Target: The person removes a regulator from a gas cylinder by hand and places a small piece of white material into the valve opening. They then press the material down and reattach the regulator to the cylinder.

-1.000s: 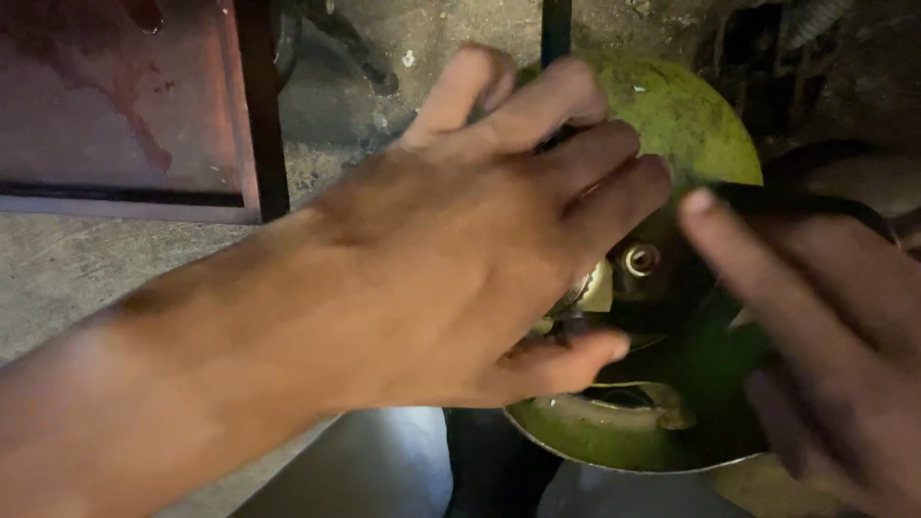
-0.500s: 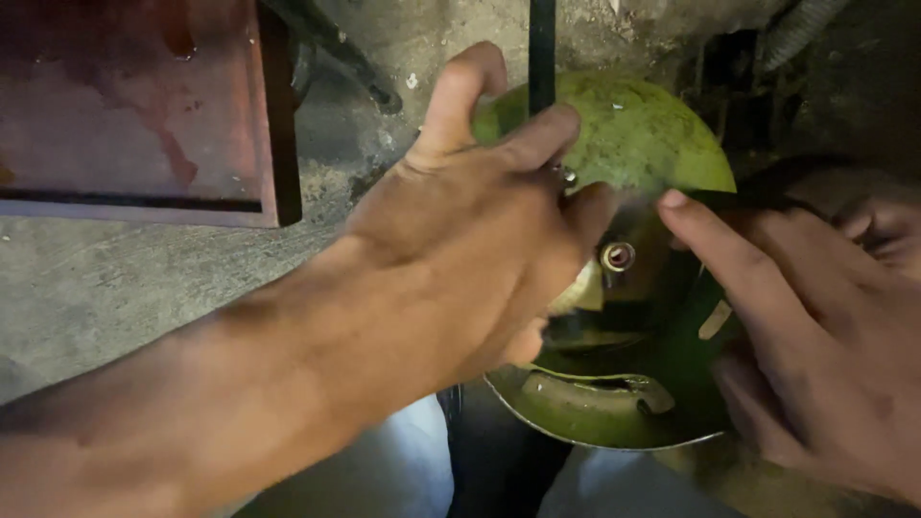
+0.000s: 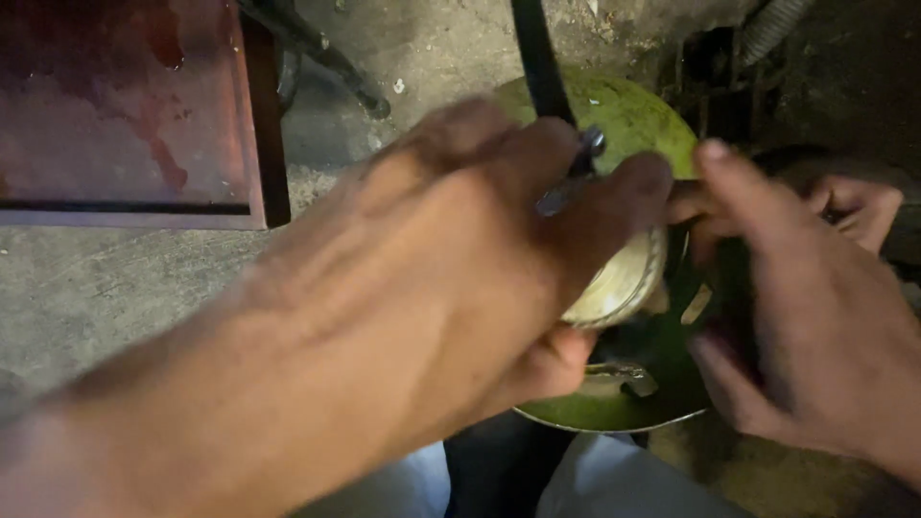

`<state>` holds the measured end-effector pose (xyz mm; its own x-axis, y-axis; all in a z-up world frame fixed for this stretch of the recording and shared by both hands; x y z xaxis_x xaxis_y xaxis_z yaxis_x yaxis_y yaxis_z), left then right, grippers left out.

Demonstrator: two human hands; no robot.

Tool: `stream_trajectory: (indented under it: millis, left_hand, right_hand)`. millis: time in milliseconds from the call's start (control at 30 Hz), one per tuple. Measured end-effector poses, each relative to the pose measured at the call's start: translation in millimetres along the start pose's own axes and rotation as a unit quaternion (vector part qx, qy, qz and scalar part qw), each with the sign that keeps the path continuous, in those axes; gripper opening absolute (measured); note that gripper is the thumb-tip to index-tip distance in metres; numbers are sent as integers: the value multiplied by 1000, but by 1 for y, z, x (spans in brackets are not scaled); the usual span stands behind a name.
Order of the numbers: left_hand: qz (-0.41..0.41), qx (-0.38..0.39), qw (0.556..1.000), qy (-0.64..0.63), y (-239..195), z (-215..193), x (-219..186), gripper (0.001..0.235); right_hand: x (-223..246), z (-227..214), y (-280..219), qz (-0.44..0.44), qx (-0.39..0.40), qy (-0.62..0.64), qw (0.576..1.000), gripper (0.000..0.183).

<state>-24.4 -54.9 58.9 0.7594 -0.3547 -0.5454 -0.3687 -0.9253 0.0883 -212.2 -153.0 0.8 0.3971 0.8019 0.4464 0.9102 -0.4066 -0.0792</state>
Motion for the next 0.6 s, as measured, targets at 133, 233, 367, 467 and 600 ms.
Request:
stream_trajectory:
  millis: [133,233,367,467,600]
  left_hand:
    - [-81,-23,995,-56,-2,5,-4,71]
    - [-121,32,989,-75,-3,25,-5,54]
    - [-30,-25,997,73,0,33,-16,48]
    - [9,-15,1000,-4,-5,36,-16,54]
    - [-13,-12,999,-44,-7,30,-13,49]
  right_hand:
    - [-13,1,-9,23,-10,82,996,119]
    - [-20,6,-16,41,-17,201,979,116]
    - [-18,6,-14,25,-22,207,978,116]
    - [-11,2,-9,5,-20,189,982,109]
    - [-9,3,-7,15,-18,203,979,104]
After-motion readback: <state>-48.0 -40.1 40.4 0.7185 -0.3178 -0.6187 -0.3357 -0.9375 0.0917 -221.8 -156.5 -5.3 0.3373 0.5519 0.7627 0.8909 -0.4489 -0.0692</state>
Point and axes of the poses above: each hand's wrist, its own y-axis towards the middle knuckle, its own z-axis out of the palm, x = y × z, the point moved 5 cm from there along y, towards the middle knuckle, and after that the axes turned 12 degrees about z, right-handed, at the moved point
